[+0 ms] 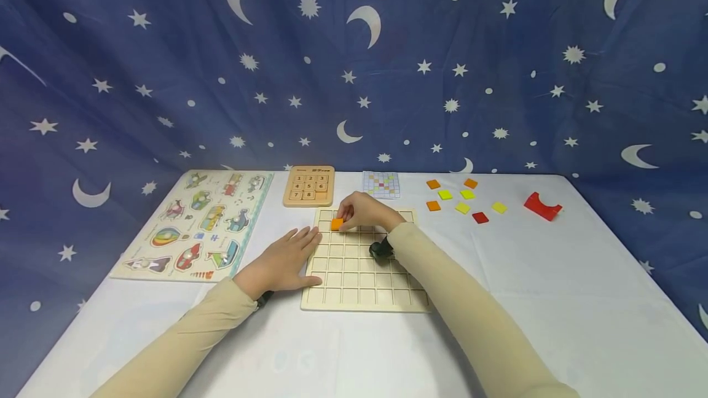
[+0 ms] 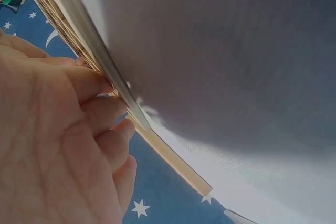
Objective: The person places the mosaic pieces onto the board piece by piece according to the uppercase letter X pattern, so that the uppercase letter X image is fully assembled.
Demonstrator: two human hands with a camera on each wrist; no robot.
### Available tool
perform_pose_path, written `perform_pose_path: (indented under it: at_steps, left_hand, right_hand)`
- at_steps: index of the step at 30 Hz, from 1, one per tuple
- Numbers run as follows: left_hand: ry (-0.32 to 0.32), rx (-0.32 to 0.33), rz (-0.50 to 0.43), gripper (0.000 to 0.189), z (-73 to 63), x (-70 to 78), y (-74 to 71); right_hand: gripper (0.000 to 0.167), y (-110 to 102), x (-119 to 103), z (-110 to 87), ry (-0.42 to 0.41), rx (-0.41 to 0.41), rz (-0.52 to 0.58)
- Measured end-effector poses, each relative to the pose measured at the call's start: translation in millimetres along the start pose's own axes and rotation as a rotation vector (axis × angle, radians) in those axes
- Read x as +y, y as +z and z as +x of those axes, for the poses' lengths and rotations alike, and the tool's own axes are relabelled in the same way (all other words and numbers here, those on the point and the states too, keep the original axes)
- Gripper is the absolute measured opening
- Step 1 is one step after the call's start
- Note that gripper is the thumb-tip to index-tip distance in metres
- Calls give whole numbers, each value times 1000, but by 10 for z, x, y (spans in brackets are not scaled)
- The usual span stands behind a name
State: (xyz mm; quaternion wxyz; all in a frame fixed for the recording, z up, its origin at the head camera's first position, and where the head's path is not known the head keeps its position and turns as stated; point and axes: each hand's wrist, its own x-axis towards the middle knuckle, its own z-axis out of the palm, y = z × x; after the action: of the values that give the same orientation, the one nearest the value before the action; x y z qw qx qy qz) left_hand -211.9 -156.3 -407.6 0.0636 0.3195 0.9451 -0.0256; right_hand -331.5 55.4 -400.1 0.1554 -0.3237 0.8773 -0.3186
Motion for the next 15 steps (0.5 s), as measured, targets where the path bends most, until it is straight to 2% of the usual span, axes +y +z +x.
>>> perform_pose_path:
  at_steps: [15]
  left_hand:
    - [-3, -1, -19, 90, -6, 7, -3]
  right_hand:
    - [18, 13, -11, 7, 55, 10, 0]
